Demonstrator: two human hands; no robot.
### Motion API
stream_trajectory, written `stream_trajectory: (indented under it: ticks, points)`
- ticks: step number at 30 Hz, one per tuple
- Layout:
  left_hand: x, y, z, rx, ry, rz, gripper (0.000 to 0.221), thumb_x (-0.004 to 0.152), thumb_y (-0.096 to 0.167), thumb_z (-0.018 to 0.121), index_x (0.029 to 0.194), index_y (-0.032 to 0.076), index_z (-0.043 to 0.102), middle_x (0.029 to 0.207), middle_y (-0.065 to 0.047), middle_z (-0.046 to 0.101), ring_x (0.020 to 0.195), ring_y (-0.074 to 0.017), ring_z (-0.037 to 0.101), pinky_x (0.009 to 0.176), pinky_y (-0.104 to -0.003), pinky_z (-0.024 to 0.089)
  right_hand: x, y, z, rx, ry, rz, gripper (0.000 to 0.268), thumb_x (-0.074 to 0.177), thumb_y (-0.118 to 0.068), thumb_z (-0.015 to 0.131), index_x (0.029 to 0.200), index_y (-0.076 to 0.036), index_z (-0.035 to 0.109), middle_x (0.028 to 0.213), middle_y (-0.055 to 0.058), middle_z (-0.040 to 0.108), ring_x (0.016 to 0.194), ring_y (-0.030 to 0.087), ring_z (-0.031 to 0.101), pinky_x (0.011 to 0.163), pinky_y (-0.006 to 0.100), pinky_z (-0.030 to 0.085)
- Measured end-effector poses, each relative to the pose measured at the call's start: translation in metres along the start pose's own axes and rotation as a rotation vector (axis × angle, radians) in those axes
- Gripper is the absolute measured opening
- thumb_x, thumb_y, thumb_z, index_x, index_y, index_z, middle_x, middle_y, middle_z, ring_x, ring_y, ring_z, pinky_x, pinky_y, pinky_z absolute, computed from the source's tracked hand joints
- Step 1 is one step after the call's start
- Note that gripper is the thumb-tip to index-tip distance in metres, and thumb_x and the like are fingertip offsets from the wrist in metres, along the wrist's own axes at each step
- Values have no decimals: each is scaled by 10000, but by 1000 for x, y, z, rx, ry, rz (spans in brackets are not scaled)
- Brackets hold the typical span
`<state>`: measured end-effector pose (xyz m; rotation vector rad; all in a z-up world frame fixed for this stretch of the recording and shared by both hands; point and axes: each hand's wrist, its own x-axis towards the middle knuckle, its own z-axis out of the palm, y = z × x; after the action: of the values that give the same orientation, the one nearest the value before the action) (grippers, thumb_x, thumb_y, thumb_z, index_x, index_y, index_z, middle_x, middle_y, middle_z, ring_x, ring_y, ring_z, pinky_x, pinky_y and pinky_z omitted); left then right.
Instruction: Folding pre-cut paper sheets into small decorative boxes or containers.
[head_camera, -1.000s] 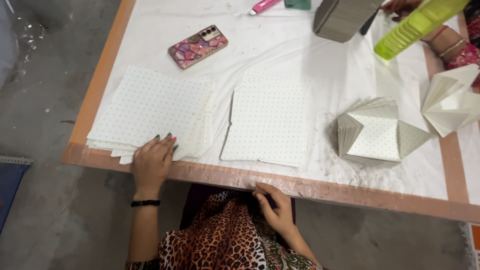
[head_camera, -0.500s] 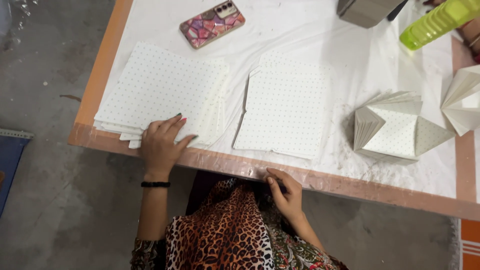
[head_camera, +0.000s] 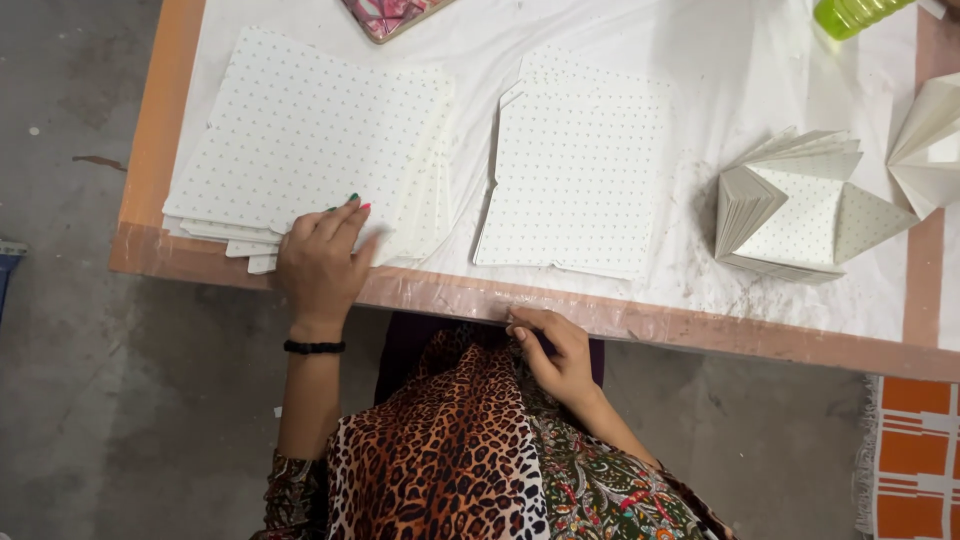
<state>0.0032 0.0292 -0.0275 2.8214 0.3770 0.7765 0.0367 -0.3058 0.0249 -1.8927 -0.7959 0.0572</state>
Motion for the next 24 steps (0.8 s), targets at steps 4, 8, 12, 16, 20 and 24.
stream_trajectory:
  ticks: [4, 8, 12, 16, 20, 24]
  points:
    - [11, 8, -25, -26, -9, 17, 255, 994, 345, 785, 1200, 195, 792, 1199, 81, 751, 1033, -120, 653, 862, -303, 547, -1, -4, 0, -14, 4, -12, 229, 968, -41, 675, 1188, 18, 705, 1013, 125, 773, 883, 181, 766, 786, 271, 584]
    - [10, 10, -35, -41, 26, 76, 322, 908, 347, 786, 1179, 174, 774, 1177, 40, 762, 1030, -174, 678, 862, -324, 559, -5, -3, -1, -23, 0, -9, 231, 968, -43, 679, 1189, 14, 709, 984, 111, 772, 876, 180, 765, 784, 276, 584]
    - [6, -10, -18, -74, -17, 91, 375, 972, 325, 799, 1304, 174, 715, 1257, 14, 746, 1108, -210, 680, 942, -361, 549, -8, -2, -4, -32, 11, 9, 233, 963, -40, 677, 1188, 13, 710, 972, 108, 771, 874, 185, 764, 790, 284, 584]
    - [19, -51, -20, -171, 16, -86, 596, 1023, 339, 787, 1546, 159, 567, 1410, -76, 684, 1271, -303, 624, 1138, -464, 470, -9, -4, -6, -40, -10, 9, 236, 961, -41, 683, 1189, 15, 708, 959, 108, 770, 868, 180, 761, 787, 277, 577]
    - [31, -91, -30, 73, 44, -442, 887, 1018, 463, 802, 1662, 56, 347, 1571, -235, 497, 1411, -441, 417, 1105, -574, 369, -16, 0, -8, -10, 6, -6, 225, 974, -35, 668, 1189, 23, 703, 990, 122, 767, 879, 183, 761, 796, 273, 580]
    - [35, -85, -56, -34, -247, -714, 1116, 810, 568, 849, 1604, 50, 260, 1573, -199, 394, 1427, -408, 314, 1097, -642, 284, -24, 12, -7, 61, 44, 89, 214, 987, -25, 644, 1185, 35, 700, 1014, 120, 769, 904, 169, 762, 796, 257, 581]
